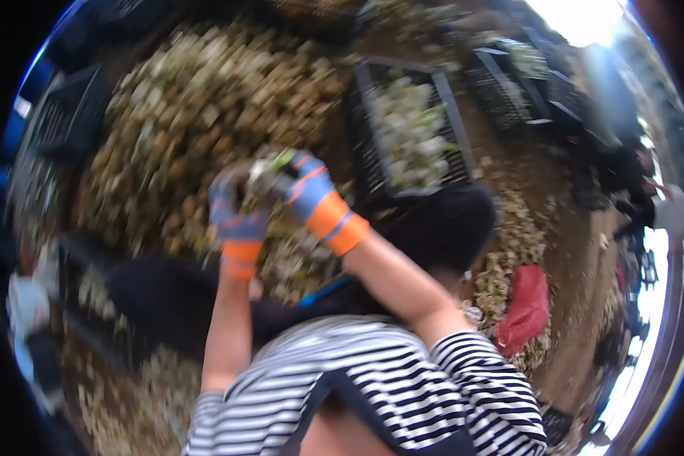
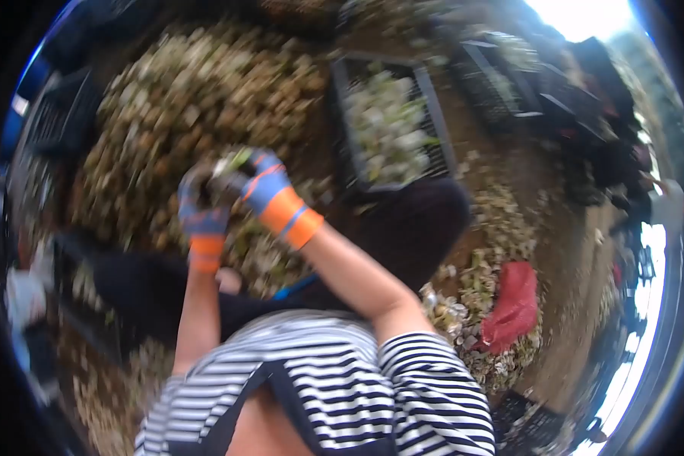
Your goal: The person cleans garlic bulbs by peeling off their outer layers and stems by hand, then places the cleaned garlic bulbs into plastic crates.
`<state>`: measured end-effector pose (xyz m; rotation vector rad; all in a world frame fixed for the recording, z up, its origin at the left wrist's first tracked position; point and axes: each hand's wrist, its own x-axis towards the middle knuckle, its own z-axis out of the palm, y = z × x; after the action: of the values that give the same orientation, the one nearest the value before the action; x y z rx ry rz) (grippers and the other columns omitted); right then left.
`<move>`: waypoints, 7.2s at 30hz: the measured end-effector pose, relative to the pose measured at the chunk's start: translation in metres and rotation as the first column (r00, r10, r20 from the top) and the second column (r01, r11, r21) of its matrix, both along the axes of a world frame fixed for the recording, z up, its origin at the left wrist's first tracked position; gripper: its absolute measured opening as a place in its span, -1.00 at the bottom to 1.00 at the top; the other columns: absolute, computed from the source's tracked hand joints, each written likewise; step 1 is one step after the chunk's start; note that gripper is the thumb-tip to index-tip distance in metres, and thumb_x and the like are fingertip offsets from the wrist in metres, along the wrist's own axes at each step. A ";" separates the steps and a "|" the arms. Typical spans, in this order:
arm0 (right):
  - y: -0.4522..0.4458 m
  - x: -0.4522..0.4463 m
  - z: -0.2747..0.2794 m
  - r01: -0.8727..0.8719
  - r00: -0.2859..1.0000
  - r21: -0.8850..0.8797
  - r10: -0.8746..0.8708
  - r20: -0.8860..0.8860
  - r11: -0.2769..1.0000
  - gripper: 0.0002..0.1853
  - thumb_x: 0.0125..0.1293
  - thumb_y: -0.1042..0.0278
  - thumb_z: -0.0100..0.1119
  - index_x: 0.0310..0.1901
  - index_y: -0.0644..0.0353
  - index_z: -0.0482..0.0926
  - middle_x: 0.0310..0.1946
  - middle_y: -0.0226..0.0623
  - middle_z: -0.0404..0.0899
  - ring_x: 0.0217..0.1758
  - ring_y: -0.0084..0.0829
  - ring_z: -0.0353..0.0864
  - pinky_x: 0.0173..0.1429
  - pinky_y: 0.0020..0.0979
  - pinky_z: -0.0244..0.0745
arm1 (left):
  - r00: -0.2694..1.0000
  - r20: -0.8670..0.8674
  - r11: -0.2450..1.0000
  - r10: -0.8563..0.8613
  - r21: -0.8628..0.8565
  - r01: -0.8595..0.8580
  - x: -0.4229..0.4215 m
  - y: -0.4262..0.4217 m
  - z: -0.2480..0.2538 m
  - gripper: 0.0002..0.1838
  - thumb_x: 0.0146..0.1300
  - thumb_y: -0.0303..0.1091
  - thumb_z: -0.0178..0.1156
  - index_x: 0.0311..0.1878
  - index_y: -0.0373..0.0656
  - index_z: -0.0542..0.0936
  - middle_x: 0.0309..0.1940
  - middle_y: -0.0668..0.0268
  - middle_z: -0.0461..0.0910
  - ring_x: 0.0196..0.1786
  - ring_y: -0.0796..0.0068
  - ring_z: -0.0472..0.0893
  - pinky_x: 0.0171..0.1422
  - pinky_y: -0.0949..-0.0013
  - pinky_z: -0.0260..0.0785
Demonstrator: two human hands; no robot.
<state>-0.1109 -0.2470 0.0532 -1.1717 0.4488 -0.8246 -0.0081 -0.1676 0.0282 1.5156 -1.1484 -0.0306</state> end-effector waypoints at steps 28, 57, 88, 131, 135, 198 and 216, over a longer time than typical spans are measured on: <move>-0.018 -0.006 -0.050 -0.075 0.997 0.443 0.058 0.050 0.893 -0.69 0.08 0.58 0.23 -0.09 0.31 0.52 -0.22 -0.31 0.59 -0.21 -0.50 0.56 -0.12 -0.46 0.49 | 0.996 0.092 0.999 -0.017 -0.049 0.022 -0.004 -0.006 0.001 -0.56 -0.24 -0.52 0.40 -0.24 -0.11 0.43 -0.18 0.19 0.35 -0.12 0.19 0.42 -0.04 0.24 0.33; -0.012 -0.006 -0.042 0.006 0.993 -0.113 -0.020 -0.119 0.994 -0.73 0.07 0.68 0.17 -0.13 0.36 0.53 -0.29 -0.30 0.61 -0.25 -0.55 0.57 -0.08 -0.54 0.47 | 0.311 -0.844 0.896 -0.438 -0.381 0.228 0.008 0.013 -0.021 -0.58 0.18 -0.39 0.18 0.10 -0.22 0.36 -0.09 0.21 0.49 -0.05 0.39 0.53 0.01 0.35 0.49; -0.062 -0.033 -0.065 0.167 0.979 0.297 -0.123 -0.160 0.940 -0.73 0.16 0.54 0.14 -0.06 0.29 0.48 -0.33 -0.25 0.56 -0.35 -0.50 0.54 -0.31 -0.47 0.50 | 0.380 -0.777 0.852 -0.502 -0.368 0.373 0.000 0.027 0.012 -0.42 0.00 -0.37 0.35 0.12 -0.20 0.38 -0.04 0.22 0.50 -0.04 0.40 0.54 -0.08 0.40 0.51; -0.070 -0.005 -0.122 -0.604 0.087 -0.271 -0.276 -0.957 0.749 -0.51 0.01 0.24 0.20 0.03 0.20 0.45 0.01 0.01 0.45 0.07 -0.06 0.46 0.11 -0.25 0.39 | 0.112 -0.858 0.859 -0.502 -0.509 -0.053 0.026 0.023 -0.040 -0.62 0.27 -0.17 0.05 0.06 -0.19 0.42 0.04 0.14 0.44 0.16 0.17 0.41 0.28 0.01 0.24; -0.072 -0.016 -0.175 -0.581 -0.021 -0.101 -0.139 -0.990 0.807 -0.43 0.03 0.24 0.16 0.14 0.15 0.38 0.13 -0.05 0.37 0.15 -0.10 0.40 0.18 -0.25 0.34 | -0.083 -0.859 0.843 -0.504 -0.469 -0.264 0.051 0.033 -0.033 -0.69 0.22 -0.27 0.13 -0.06 -0.27 0.44 -0.08 -0.03 0.46 0.07 -0.04 0.45 0.12 0.00 0.43; -0.020 -0.003 -0.036 -0.027 0.995 0.360 0.061 -0.084 0.933 -0.76 0.13 0.60 0.14 -0.13 0.32 0.53 -0.27 -0.28 0.59 -0.32 -0.45 0.59 -0.29 -0.44 0.53 | 0.624 -0.724 0.955 -0.295 -0.194 0.226 0.013 0.028 -0.017 -0.42 -0.04 -0.46 0.37 0.09 -0.23 0.38 -0.09 0.23 0.53 -0.08 0.44 0.54 -0.04 0.44 0.48; 0.007 0.007 0.029 -0.555 0.587 -0.716 -0.412 -0.697 0.422 -0.61 -0.08 0.31 0.22 -0.16 0.25 0.51 -0.20 -0.12 0.55 -0.14 -0.16 0.56 -0.05 -0.25 0.47 | 0.902 -0.329 0.958 -0.281 -0.044 0.282 0.018 0.035 -0.023 -0.27 -0.07 -0.44 0.38 0.21 -0.22 0.28 0.12 0.22 0.36 0.10 0.37 0.44 0.17 0.36 0.36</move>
<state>-0.1041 -0.2398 0.0820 -2.7100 0.7084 -0.2810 0.0102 -0.1330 0.0056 1.2762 -1.0815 -0.4709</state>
